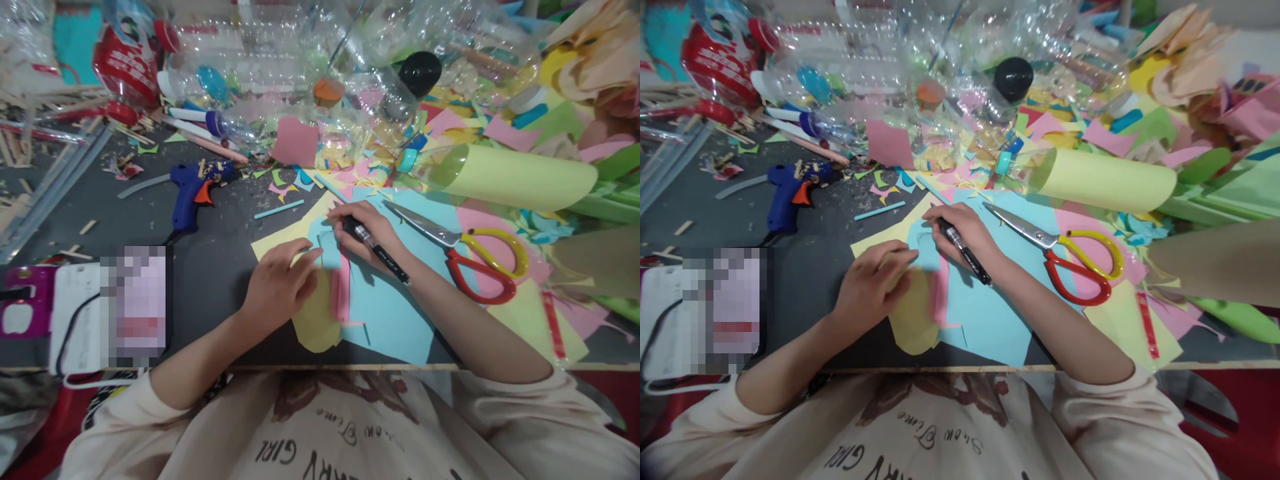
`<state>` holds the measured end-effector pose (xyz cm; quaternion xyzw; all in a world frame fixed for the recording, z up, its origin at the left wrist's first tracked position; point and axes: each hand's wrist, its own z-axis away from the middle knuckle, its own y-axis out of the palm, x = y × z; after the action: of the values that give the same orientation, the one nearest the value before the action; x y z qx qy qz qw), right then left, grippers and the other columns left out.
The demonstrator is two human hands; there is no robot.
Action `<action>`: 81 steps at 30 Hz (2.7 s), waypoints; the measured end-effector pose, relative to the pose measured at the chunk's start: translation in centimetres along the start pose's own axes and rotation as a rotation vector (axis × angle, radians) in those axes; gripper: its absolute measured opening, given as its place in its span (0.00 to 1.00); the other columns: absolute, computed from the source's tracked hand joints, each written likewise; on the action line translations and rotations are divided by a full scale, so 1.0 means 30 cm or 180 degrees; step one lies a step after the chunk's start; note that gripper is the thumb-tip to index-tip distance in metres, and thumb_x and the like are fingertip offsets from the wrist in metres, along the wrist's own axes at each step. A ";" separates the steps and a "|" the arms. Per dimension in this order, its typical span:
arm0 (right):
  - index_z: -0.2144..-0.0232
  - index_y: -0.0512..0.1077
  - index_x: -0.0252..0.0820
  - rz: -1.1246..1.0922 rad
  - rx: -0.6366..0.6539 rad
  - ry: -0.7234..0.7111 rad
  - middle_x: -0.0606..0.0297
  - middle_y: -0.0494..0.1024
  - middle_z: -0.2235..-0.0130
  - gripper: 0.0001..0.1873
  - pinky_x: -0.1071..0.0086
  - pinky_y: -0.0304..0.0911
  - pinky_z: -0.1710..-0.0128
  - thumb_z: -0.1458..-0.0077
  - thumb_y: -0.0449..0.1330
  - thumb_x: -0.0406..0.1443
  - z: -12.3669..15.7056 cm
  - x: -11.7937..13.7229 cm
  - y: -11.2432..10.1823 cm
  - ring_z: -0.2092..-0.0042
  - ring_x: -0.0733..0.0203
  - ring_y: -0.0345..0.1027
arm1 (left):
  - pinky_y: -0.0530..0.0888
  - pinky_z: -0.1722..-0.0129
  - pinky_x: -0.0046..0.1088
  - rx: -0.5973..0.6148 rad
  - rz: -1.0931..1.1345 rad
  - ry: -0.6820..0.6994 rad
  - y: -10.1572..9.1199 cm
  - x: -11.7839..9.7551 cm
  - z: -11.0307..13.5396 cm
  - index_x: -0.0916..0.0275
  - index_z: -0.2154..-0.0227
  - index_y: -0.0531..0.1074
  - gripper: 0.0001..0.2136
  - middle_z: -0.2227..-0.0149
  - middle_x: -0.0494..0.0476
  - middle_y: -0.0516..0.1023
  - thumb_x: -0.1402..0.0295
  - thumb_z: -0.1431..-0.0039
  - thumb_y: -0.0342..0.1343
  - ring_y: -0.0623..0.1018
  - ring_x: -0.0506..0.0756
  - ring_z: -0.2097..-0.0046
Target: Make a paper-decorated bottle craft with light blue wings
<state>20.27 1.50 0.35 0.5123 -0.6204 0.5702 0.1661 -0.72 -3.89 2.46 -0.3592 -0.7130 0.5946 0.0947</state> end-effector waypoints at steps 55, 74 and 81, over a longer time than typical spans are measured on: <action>0.53 0.72 0.44 0.0675 0.0175 -0.0302 0.59 0.80 0.59 0.13 0.59 0.62 0.53 0.40 0.60 0.38 0.044 0.026 0.055 0.54 0.50 0.71 | 0.75 0.45 0.43 0.0432 0.0124 -0.0046 0.002 0.061 -0.005 0.63 0.49 0.72 0.14 0.46 0.64 0.77 0.72 0.34 0.48 0.76 0.61 0.44; 0.52 0.72 0.46 0.0458 0.0340 -0.0258 0.61 0.80 0.61 0.14 0.59 0.61 0.53 0.39 0.59 0.41 0.054 0.016 0.031 0.55 0.52 0.71 | 0.75 0.50 0.42 0.0364 -0.0039 -0.0039 -0.011 0.064 -0.009 0.61 0.54 0.75 0.11 0.48 0.62 0.79 0.71 0.34 0.49 0.77 0.62 0.45; 0.50 0.72 0.46 0.0488 0.0374 -0.0222 0.61 0.80 0.62 0.15 0.56 0.60 0.51 0.39 0.58 0.39 0.054 0.020 0.028 0.54 0.49 0.71 | 0.75 0.50 0.44 0.0359 -0.0066 0.0014 -0.015 0.062 -0.012 0.61 0.55 0.76 0.11 0.49 0.62 0.80 0.71 0.34 0.50 0.78 0.62 0.47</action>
<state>19.93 -0.33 -0.10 0.4917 -0.6286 0.5985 0.0700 -2.05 -2.46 2.42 -0.3472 -0.6819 0.6321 0.1225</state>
